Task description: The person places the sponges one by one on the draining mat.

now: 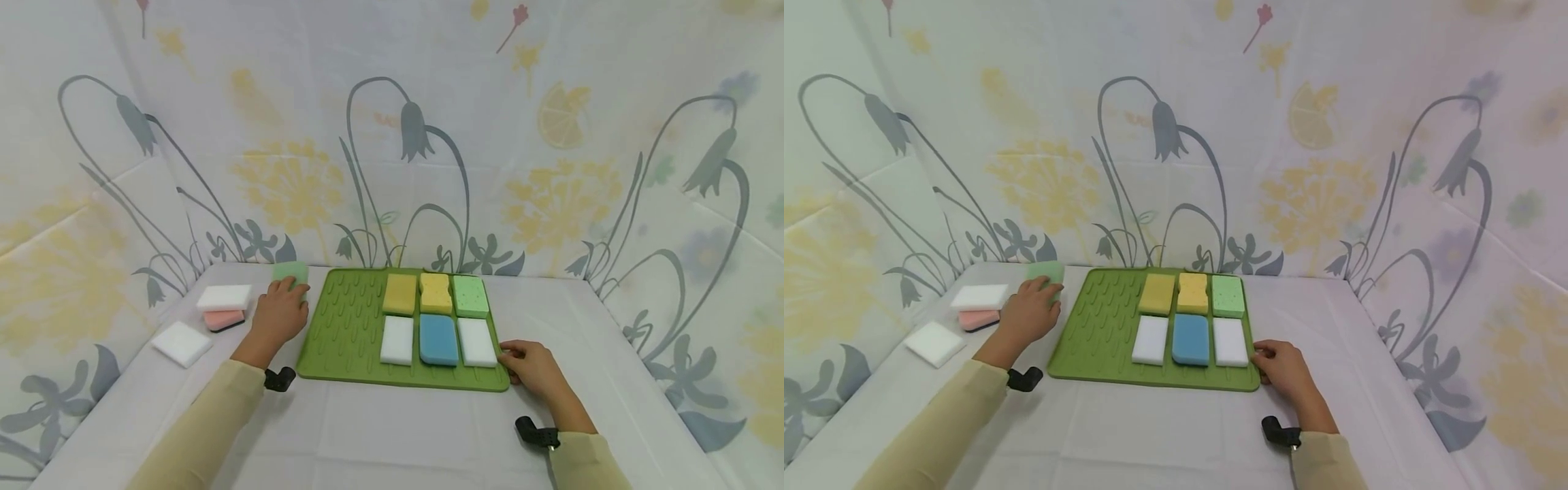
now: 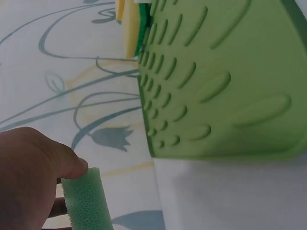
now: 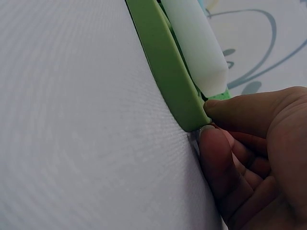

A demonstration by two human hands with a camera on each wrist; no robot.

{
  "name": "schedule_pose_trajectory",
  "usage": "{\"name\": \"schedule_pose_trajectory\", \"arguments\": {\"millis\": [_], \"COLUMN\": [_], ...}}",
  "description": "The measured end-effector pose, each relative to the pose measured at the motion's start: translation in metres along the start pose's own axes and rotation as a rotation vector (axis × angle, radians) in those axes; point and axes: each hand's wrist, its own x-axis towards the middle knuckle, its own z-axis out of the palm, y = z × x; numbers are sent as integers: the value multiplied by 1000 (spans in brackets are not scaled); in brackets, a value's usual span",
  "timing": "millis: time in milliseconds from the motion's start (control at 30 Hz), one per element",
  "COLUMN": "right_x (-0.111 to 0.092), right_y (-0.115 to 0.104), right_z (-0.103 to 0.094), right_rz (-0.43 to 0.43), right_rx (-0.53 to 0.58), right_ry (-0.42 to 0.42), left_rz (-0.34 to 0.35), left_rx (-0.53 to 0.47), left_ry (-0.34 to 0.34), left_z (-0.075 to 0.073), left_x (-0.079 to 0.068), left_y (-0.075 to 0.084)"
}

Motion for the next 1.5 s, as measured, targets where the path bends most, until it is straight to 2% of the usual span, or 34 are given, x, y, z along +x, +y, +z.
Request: {"name": "schedule_pose_trajectory", "arguments": {"millis": [733,1200,1500], "right_x": [2,2,4], "right_y": [3,5,5], "right_z": [-1,0,1], "right_rz": [0,0,8], "right_rx": [4,4,11], "right_ry": [-7,8,10], "left_rz": [84,146,177], "left_rx": [-41,-84,-95], "left_ry": [-43,-95,-112], "left_z": [33,43,53], "left_x": [28,35,40], "left_y": [37,59,68]}}
